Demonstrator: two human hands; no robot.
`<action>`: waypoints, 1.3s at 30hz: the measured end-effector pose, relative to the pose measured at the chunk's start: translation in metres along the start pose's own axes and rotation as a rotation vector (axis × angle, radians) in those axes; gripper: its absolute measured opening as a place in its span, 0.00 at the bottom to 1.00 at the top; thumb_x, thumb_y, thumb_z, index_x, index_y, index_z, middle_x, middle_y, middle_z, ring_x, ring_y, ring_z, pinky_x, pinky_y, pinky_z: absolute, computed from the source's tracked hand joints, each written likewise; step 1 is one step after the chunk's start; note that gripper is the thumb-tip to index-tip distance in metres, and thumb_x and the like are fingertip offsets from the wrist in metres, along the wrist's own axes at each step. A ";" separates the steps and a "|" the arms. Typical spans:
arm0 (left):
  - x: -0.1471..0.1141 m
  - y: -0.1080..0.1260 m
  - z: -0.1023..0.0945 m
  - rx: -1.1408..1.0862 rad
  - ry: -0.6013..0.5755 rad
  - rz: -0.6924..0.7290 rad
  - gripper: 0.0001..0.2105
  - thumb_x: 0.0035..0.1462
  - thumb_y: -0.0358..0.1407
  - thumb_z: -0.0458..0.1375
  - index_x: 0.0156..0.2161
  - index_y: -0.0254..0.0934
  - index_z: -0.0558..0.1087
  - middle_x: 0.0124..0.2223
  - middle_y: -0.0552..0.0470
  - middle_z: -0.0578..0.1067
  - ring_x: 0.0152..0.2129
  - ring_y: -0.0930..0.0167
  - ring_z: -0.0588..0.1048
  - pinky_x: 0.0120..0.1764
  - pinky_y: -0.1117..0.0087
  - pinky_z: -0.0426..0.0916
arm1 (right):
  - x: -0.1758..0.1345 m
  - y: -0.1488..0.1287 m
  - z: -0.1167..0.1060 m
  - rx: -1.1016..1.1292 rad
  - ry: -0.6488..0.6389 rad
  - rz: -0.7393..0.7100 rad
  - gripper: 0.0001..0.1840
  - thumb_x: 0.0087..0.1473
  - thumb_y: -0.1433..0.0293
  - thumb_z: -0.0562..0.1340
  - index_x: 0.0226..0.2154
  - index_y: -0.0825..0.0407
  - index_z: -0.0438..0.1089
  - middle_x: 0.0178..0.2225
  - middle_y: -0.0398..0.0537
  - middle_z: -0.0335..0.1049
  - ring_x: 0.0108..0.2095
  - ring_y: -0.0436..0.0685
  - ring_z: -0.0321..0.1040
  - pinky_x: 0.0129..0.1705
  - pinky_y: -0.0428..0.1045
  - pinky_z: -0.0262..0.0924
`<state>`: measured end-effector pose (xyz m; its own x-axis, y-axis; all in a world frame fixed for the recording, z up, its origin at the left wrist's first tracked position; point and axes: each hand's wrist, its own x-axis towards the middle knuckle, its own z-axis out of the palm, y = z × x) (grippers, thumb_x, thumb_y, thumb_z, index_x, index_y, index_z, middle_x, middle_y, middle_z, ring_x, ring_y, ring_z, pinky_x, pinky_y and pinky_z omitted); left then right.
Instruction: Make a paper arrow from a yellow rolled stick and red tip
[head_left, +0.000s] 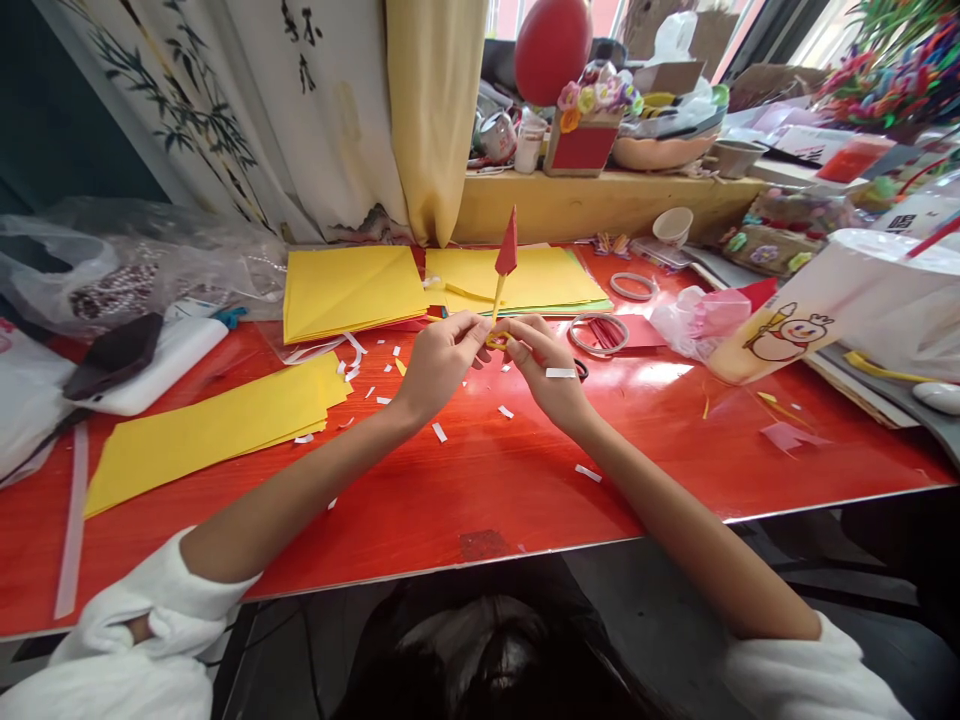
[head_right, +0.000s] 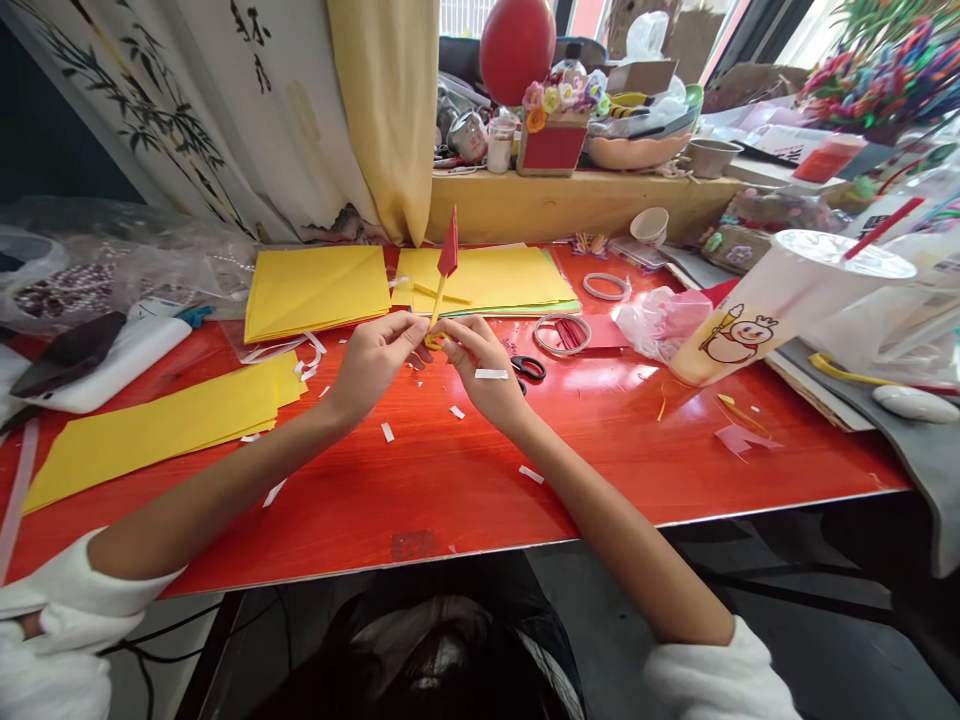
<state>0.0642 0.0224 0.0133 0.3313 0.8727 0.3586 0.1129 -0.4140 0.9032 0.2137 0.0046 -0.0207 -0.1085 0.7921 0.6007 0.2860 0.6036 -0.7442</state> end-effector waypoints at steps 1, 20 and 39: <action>0.000 -0.001 0.000 0.011 0.005 0.009 0.12 0.57 0.40 0.52 0.34 0.35 0.74 0.26 0.52 0.71 0.22 0.76 0.70 0.27 0.75 0.67 | 0.000 0.001 0.000 0.011 -0.003 -0.002 0.12 0.58 0.63 0.54 0.42 0.45 0.69 0.39 0.47 0.61 0.39 0.52 0.62 0.40 0.50 0.63; 0.006 0.001 -0.011 0.431 -0.071 0.209 0.03 0.53 0.32 0.55 0.30 0.34 0.69 0.26 0.53 0.73 0.23 0.76 0.69 0.28 0.75 0.62 | -0.001 0.005 0.007 0.162 0.124 0.070 0.07 0.53 0.67 0.61 0.36 0.48 0.61 0.34 0.43 0.65 0.34 0.48 0.65 0.37 0.47 0.65; 0.009 -0.025 -0.017 0.746 -0.075 0.484 0.06 0.54 0.31 0.52 0.27 0.34 0.65 0.21 0.56 0.66 0.18 0.78 0.62 0.24 0.75 0.55 | 0.002 0.004 0.007 0.177 0.006 0.296 0.14 0.49 0.58 0.62 0.29 0.51 0.63 0.26 0.42 0.66 0.27 0.49 0.66 0.33 0.48 0.65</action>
<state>0.0482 0.0455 -0.0020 0.5580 0.5500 0.6213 0.5164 -0.8163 0.2588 0.2076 0.0093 -0.0244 -0.0399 0.9352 0.3519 0.1344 0.3540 -0.9255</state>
